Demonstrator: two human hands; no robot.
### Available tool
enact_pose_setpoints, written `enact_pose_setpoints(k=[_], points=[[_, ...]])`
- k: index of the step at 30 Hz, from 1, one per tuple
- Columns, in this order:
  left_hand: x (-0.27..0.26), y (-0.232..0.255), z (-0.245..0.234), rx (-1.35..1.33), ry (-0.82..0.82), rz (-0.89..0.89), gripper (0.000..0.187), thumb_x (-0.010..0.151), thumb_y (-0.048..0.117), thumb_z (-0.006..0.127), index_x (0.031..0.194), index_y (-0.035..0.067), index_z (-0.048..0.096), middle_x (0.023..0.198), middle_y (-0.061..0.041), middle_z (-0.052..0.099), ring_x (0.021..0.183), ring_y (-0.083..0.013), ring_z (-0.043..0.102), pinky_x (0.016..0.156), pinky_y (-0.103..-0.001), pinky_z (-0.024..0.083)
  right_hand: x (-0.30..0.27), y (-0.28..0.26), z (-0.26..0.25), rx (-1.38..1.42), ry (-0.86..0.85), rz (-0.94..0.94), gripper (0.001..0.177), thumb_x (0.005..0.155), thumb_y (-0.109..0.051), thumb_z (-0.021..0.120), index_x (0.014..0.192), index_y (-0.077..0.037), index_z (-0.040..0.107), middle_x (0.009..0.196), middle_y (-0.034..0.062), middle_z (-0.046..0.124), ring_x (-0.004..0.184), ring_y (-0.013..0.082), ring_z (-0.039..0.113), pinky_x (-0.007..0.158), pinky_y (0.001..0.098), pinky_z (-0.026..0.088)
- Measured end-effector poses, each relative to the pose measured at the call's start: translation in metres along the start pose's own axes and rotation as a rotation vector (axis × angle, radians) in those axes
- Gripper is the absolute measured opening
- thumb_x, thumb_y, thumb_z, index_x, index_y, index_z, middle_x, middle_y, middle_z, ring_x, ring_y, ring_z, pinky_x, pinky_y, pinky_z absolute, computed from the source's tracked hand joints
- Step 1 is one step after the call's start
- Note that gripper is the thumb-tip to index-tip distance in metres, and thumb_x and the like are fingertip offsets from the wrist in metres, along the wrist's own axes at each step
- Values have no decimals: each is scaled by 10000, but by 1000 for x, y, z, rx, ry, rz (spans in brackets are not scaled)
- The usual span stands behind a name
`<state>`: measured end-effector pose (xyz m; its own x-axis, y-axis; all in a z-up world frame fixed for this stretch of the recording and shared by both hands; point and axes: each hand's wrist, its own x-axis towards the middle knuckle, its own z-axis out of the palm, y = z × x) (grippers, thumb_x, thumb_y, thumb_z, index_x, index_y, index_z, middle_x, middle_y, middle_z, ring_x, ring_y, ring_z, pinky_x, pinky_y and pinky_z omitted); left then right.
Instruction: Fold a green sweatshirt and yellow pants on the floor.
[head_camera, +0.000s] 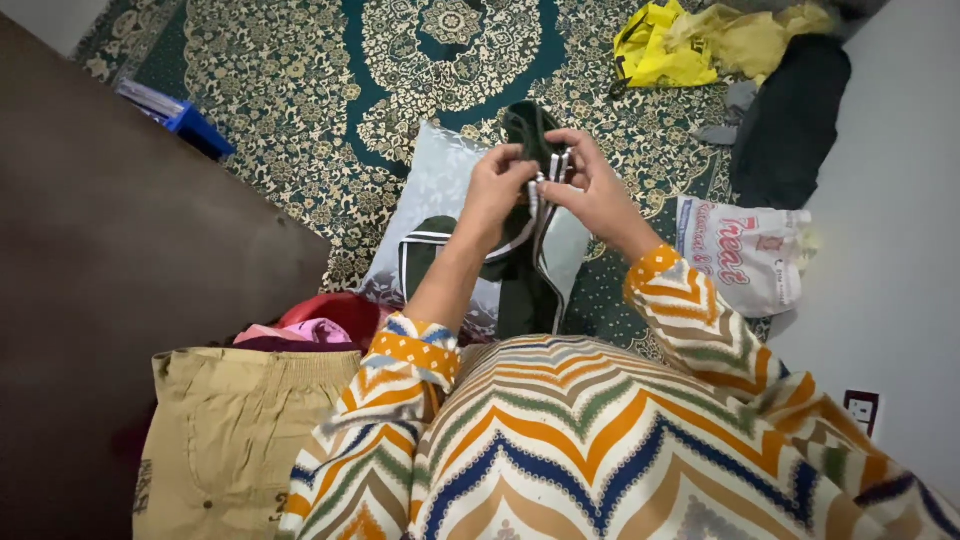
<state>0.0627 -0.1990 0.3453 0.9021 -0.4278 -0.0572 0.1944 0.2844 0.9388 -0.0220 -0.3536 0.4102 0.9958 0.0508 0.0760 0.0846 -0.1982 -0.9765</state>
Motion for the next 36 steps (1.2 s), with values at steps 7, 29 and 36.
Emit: enact_pose_setpoints(k=[7,29,36], points=[[4,-13,4,-115,206,-1,160,922,102,721,1039,7,667,856,-21,653,691,-96,605,580,-268,492,-18,-6,6,-94,121,-82,513,839,-150,837,1225,-33,519,1106,55,613,1001,98,662,824,262,590],[-51,-93,4,1298,84,564,156,786,103,706,940,124,710,1071,-97,704,944,-358,664,827,-501,504,-15,-21,-66,599,410,-28,122,930,-36,686,1039,-49,634,933,29,696,780,118,696,688,286,608],[-63,-66,31,1205,357,462,289,847,182,770,1068,52,637,990,-139,655,934,-383,642,792,-497,492,-27,-27,-79,606,399,-66,116,948,-59,670,1057,-54,631,937,20,682,795,109,683,729,297,631]])
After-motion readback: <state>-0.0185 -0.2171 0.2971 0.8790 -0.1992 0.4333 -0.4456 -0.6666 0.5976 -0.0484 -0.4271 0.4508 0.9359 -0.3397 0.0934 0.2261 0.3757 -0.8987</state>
